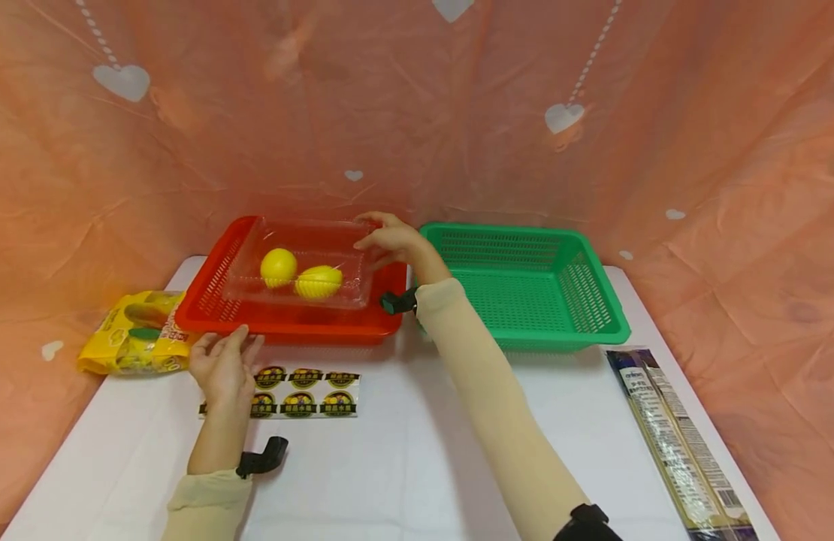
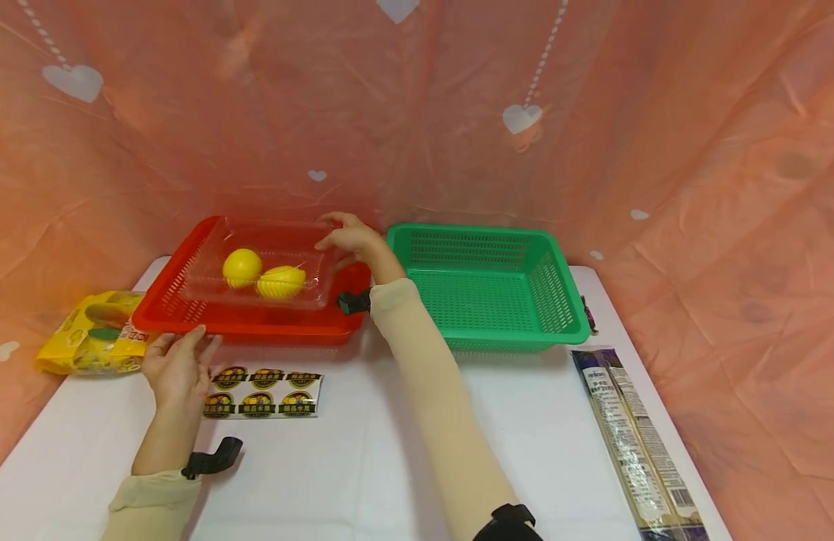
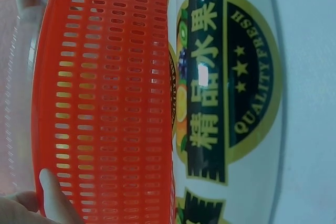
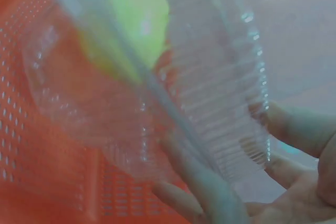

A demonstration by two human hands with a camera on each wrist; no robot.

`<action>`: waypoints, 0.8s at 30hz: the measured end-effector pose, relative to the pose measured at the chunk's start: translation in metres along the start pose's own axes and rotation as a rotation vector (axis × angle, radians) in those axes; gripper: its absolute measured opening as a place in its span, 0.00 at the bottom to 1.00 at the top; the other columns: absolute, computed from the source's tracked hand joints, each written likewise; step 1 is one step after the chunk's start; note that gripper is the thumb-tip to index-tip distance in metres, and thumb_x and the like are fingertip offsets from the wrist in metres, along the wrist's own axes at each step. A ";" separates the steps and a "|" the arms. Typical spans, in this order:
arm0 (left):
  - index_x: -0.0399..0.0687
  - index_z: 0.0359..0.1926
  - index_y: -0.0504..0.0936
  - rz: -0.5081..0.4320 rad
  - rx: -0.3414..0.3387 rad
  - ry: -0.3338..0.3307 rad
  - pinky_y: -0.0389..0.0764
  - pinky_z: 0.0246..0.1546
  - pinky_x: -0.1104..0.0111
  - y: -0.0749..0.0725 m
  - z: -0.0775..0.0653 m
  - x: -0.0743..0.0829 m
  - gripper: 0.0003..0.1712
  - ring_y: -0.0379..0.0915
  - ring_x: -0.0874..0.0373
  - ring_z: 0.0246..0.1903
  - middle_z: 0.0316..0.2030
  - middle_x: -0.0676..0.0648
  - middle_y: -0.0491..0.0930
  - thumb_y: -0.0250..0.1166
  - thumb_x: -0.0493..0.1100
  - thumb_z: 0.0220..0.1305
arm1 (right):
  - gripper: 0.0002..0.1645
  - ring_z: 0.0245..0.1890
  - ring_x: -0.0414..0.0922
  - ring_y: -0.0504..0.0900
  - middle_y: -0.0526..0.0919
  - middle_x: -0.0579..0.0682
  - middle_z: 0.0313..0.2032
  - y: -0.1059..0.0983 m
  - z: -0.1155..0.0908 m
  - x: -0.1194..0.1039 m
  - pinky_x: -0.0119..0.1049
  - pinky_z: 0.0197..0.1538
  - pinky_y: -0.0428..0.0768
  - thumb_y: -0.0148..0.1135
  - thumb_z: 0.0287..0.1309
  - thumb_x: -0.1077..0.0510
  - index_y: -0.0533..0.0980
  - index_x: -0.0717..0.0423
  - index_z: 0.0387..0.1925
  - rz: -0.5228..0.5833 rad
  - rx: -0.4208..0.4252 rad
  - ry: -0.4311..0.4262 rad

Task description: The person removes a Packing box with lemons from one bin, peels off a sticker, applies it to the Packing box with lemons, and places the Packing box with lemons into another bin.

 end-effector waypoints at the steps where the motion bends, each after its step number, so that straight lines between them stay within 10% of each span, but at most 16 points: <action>1: 0.46 0.44 0.60 -0.003 0.001 -0.003 0.86 0.28 0.64 0.000 0.001 -0.001 0.27 0.83 0.56 0.24 0.31 0.45 0.71 0.69 0.25 0.58 | 0.37 0.32 0.49 0.82 0.70 0.60 0.61 -0.003 -0.003 -0.002 0.47 0.40 0.86 0.60 0.66 0.68 0.62 0.49 0.73 0.010 -0.006 0.002; 6: 0.45 0.42 0.59 -0.016 0.003 0.004 0.86 0.27 0.64 0.000 0.004 -0.001 0.27 0.83 0.56 0.23 0.30 0.46 0.70 0.69 0.24 0.57 | 0.37 0.27 0.50 0.80 0.72 0.61 0.61 -0.020 -0.021 -0.011 0.49 0.42 0.86 0.60 0.67 0.66 0.61 0.46 0.73 0.000 -0.039 -0.011; 14: 0.46 0.43 0.60 0.006 0.001 -0.001 0.86 0.28 0.65 0.000 0.007 0.001 0.27 0.84 0.56 0.25 0.33 0.46 0.72 0.70 0.27 0.57 | 0.38 0.60 0.55 0.74 0.57 0.61 0.71 -0.049 -0.075 -0.012 0.51 0.47 0.85 0.58 0.68 0.66 0.58 0.48 0.75 -0.088 -0.100 -0.059; 24: 0.45 0.43 0.59 -0.030 0.003 0.006 0.86 0.28 0.65 0.001 0.011 0.006 0.28 0.83 0.57 0.25 0.32 0.46 0.71 0.70 0.25 0.56 | 0.39 0.63 0.66 0.68 0.57 0.67 0.69 -0.064 -0.159 0.016 0.53 0.47 0.85 0.55 0.69 0.68 0.53 0.56 0.76 -0.145 -0.176 -0.069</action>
Point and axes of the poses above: each hand's wrist, its own z-axis towards the middle knuckle, its own y-axis out of the palm, x = y × z, the point moved 6 cm from there along z, towards the middle knuckle
